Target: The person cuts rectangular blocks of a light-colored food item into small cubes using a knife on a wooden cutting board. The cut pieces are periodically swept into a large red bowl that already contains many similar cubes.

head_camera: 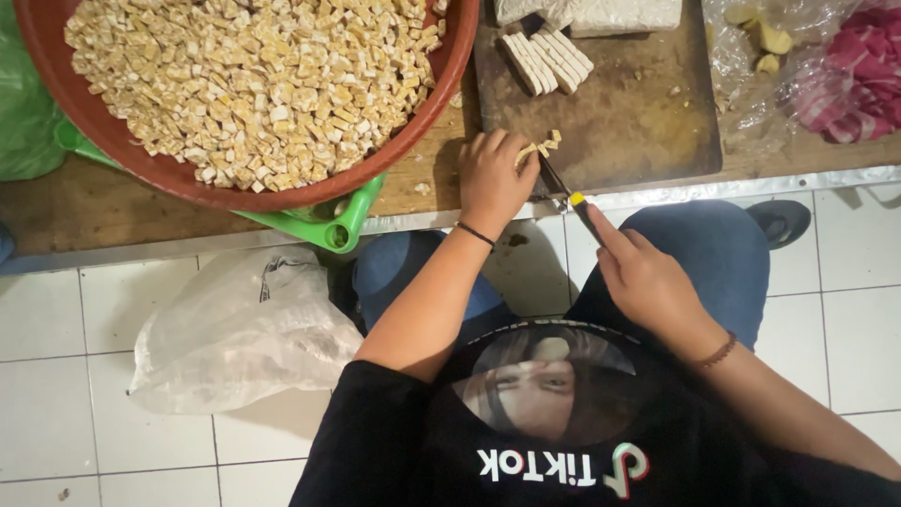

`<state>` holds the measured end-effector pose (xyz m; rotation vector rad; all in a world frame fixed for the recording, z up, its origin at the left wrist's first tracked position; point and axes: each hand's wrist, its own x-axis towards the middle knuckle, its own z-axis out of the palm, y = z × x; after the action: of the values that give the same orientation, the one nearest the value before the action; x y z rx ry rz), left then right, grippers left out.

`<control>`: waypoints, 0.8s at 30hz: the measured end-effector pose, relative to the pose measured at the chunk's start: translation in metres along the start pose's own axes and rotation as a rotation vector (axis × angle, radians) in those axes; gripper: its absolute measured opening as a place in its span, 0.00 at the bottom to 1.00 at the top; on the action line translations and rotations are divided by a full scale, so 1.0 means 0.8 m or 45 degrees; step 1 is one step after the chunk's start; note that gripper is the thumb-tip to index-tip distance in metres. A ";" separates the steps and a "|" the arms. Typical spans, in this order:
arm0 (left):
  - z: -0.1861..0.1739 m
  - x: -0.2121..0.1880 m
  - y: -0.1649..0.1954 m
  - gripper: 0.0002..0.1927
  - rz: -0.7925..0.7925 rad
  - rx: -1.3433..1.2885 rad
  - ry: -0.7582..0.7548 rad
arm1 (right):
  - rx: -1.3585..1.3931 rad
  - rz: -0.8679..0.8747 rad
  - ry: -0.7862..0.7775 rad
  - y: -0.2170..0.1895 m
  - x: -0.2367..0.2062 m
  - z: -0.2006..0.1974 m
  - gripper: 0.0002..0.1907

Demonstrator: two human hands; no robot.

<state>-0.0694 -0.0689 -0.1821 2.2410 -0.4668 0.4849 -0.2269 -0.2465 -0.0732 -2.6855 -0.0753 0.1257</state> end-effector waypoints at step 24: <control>0.000 0.001 -0.004 0.08 -0.014 -0.048 0.027 | 0.091 -0.082 0.020 -0.005 0.047 0.009 0.30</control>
<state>-0.0672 -0.0672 -0.1835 2.1990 -0.4493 0.4899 -0.1905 -0.2366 -0.0809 -2.6093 -0.1489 0.0855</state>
